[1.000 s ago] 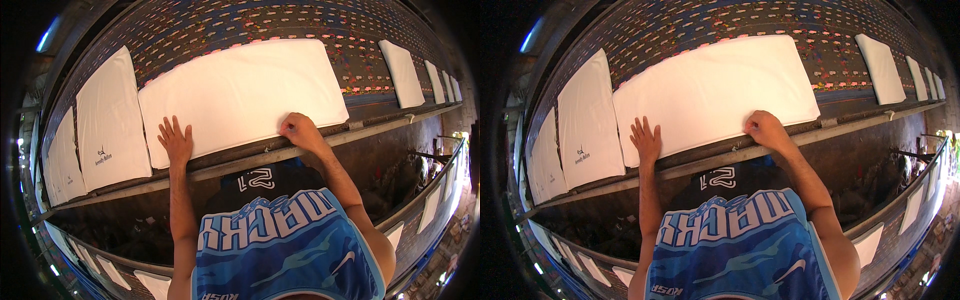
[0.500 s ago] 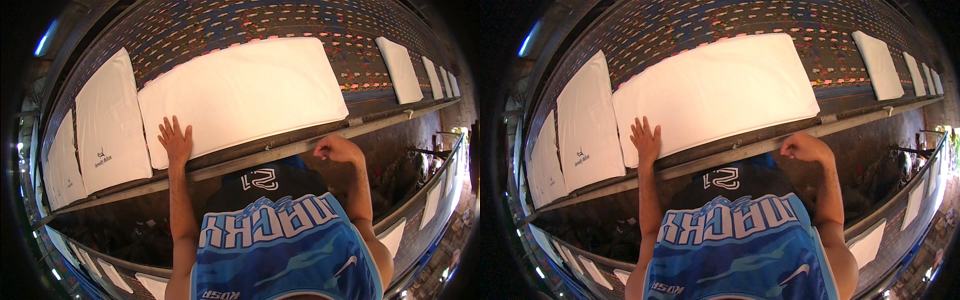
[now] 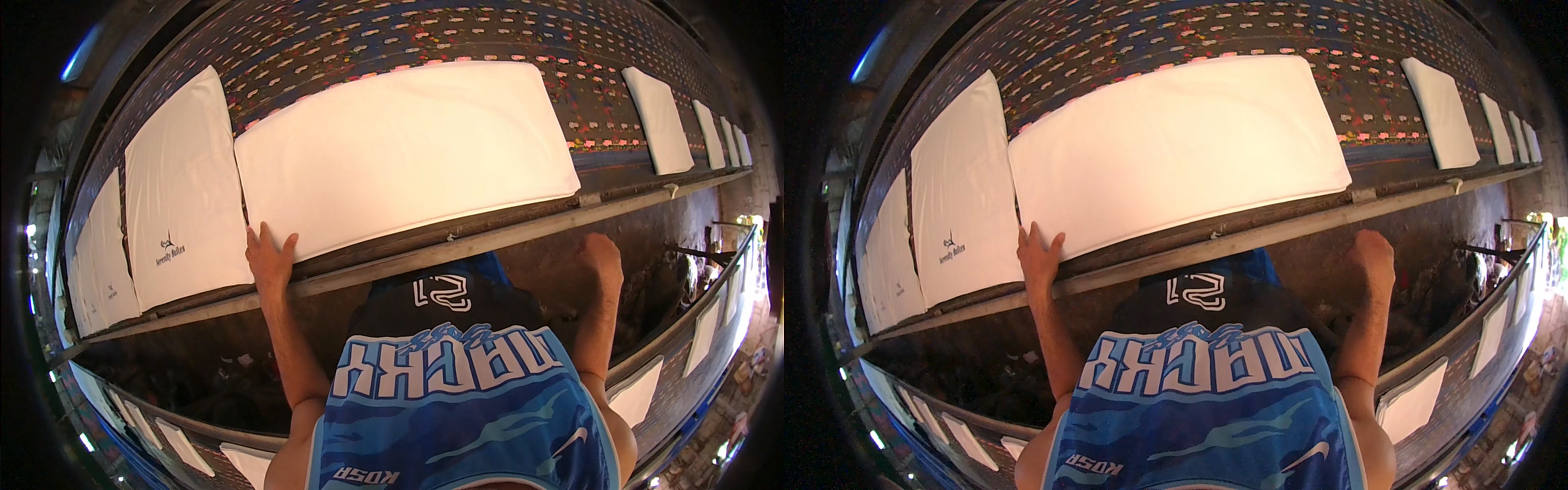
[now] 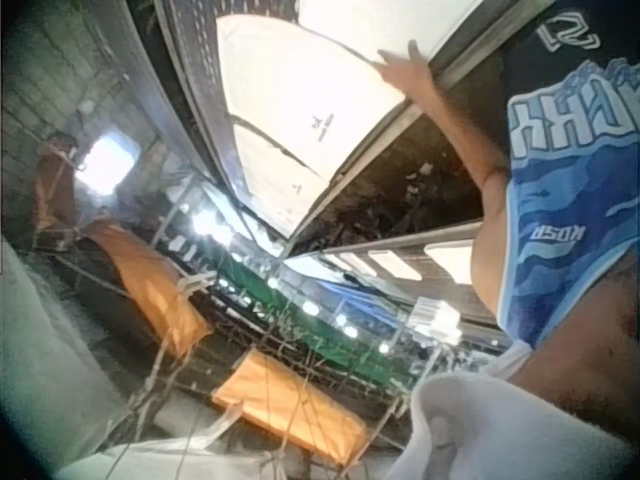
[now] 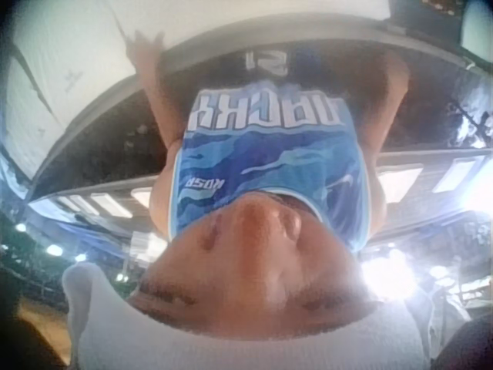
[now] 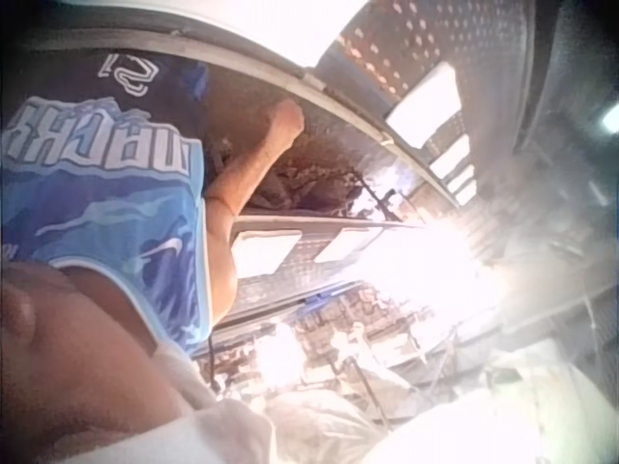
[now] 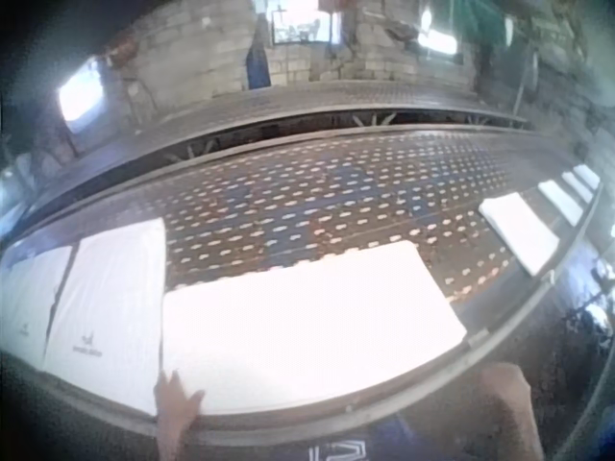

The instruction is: The person folds white towels on a long metal table. They smooth and fold each towel into a compact rectangle, then place it on the table next to other folded towels.

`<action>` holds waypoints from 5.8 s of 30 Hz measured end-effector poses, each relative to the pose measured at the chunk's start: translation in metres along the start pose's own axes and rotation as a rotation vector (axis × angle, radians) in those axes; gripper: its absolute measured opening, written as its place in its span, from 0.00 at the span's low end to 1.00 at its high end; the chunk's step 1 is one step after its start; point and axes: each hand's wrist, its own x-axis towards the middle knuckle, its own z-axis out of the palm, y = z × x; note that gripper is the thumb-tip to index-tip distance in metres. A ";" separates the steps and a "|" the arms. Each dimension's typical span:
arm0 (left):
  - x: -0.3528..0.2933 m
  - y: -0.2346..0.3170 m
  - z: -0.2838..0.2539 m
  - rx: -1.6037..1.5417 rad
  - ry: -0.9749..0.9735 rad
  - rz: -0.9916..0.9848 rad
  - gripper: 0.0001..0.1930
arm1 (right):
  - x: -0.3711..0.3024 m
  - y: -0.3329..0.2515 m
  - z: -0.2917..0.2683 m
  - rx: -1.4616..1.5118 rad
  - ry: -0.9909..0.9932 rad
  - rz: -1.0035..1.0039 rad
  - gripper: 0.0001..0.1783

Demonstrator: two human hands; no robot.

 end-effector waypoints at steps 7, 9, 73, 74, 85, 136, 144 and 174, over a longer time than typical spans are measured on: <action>0.002 -0.033 -0.009 -0.181 0.056 -0.066 0.39 | -0.004 -0.031 -0.055 0.050 0.277 -0.033 0.13; 0.002 -0.044 -0.008 -0.207 0.067 -0.074 0.37 | 0.007 -0.059 -0.069 0.133 0.382 -0.131 0.14; 0.008 -0.053 -0.009 -0.259 -0.036 -0.113 0.22 | -0.086 -0.346 -0.028 0.633 0.300 -1.556 0.11; 0.007 -0.054 -0.010 -0.278 -0.040 -0.107 0.22 | -0.086 -0.345 -0.028 0.655 0.292 -1.554 0.13; 0.005 -0.075 -0.002 -0.626 -0.054 -0.113 0.23 | -0.001 -0.300 -0.027 0.498 0.598 -1.150 0.30; -0.002 -0.058 0.015 -0.695 0.052 -0.328 0.34 | 0.189 -0.174 -0.026 0.256 0.618 -0.283 0.46; 0.005 -0.059 0.016 -0.752 0.059 -0.458 0.43 | 0.178 -0.134 -0.014 0.256 0.580 -0.242 0.47; -0.119 0.526 0.082 -0.625 0.075 0.967 0.18 | 0.179 -0.013 -0.033 1.809 -0.427 -0.559 0.45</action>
